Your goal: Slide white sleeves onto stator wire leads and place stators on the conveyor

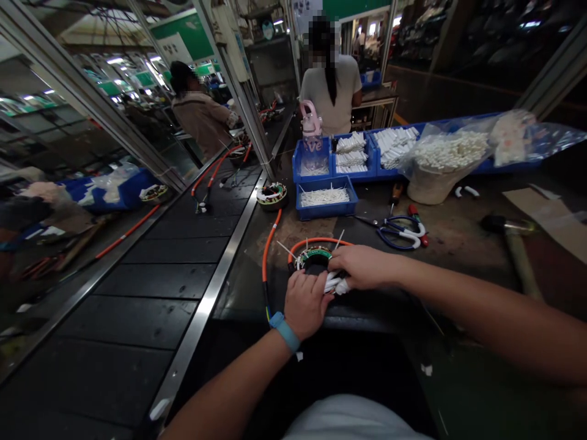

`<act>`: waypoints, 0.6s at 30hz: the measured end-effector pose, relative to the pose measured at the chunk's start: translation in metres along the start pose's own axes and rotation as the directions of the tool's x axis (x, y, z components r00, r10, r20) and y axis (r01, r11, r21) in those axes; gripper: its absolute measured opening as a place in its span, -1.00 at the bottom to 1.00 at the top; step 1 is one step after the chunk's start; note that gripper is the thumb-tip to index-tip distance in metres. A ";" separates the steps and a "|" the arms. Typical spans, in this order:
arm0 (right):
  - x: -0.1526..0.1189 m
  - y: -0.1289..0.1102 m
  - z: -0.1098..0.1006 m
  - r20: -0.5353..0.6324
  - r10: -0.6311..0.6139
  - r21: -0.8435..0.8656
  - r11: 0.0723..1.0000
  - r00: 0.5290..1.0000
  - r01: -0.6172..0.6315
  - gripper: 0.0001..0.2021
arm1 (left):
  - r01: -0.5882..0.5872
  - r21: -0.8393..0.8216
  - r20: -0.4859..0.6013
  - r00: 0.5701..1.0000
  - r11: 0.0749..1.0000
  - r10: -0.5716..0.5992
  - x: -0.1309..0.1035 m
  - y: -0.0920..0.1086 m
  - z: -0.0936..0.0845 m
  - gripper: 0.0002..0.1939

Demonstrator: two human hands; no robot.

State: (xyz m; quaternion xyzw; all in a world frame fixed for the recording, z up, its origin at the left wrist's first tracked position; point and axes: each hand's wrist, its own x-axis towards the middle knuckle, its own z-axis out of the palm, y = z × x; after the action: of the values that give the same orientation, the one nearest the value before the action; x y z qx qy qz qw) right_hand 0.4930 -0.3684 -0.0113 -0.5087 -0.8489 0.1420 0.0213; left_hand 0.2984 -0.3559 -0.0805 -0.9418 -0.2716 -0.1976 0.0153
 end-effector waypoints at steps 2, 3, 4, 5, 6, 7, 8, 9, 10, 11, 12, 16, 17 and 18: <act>0.004 0.002 -0.003 -0.002 -0.004 -0.018 1.000 1.000 0.004 -0.88 | 0.020 -0.019 -0.017 1.000 1.000 -0.020 0.000 0.002 -0.001 -0.60; 0.007 0.003 -0.004 0.000 -0.015 -0.026 1.000 1.000 0.015 -0.88 | 0.028 -0.030 -0.030 0.999 0.999 -0.029 0.000 0.002 -0.001 -0.60; 0.009 0.004 -0.005 0.006 -0.032 -0.027 0.999 0.999 0.032 -0.88 | 0.034 -0.039 -0.045 0.998 0.999 -0.035 0.001 0.003 0.000 -0.61; 0.012 0.004 -0.006 0.017 -0.047 -0.023 0.999 0.999 0.048 -0.88 | 0.036 -0.045 -0.061 0.997 0.998 -0.039 0.001 0.003 0.001 -0.62; 0.013 0.004 -0.006 0.026 -0.054 -0.016 0.998 0.998 0.054 -0.88 | 0.037 -0.048 -0.077 0.996 0.998 -0.041 0.000 0.002 0.002 -0.64; 0.015 0.003 -0.005 0.027 -0.050 -0.008 0.999 0.998 0.050 -0.88 | 0.032 -0.048 -0.091 0.995 0.998 -0.036 0.000 0.002 0.004 -0.66; 0.015 0.003 -0.004 0.015 -0.046 0.004 0.999 0.999 0.046 -0.89 | 0.024 -0.045 -0.106 0.994 0.999 -0.028 0.000 0.001 0.005 -0.67; 0.014 0.004 -0.002 -0.011 -0.048 0.026 0.998 0.999 0.049 -0.90 | 0.012 -0.040 -0.120 0.993 0.999 -0.017 0.000 0.000 0.007 -0.66; 0.012 0.006 0.001 -0.041 -0.067 0.066 0.995 0.997 0.070 -0.91 | 0.001 -0.032 -0.134 0.991 0.999 -0.005 0.000 -0.001 0.008 -0.66; 0.009 0.011 0.003 -0.069 -0.101 0.128 0.986 0.992 0.110 -0.89 | -0.008 -0.024 -0.150 0.989 1.000 0.004 -0.001 -0.002 0.008 -0.66; 0.004 0.019 0.005 -0.100 -0.134 0.206 0.967 0.986 0.152 -0.84 | -0.017 -0.018 -0.168 0.986 1.000 0.013 -0.001 -0.003 0.009 -0.66; -0.033 0.090 -0.009 -0.403 0.329 0.463 0.878 0.854 -0.119 -0.79 | -0.041 -0.011 -0.224 0.974 0.999 0.038 0.000 -0.005 0.011 -0.66; -0.046 0.114 -0.017 -0.511 0.579 0.504 0.801 0.636 -0.324 -0.84 | -0.050 -0.007 -0.234 0.971 0.999 0.047 0.000 -0.005 0.011 -0.67; -0.061 0.138 -0.027 -0.592 0.727 0.539 0.678 0.349 -0.499 -0.84 | -0.057 -0.002 -0.241 0.969 0.998 0.055 0.000 -0.006 0.011 -0.67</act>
State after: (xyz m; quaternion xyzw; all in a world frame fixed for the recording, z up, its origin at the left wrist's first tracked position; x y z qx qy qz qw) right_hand 0.6455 -0.3543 -0.0153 -0.7912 -0.4673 0.0189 0.3940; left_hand 0.2997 -0.3496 -0.0913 -0.9181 -0.2403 -0.3112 0.0496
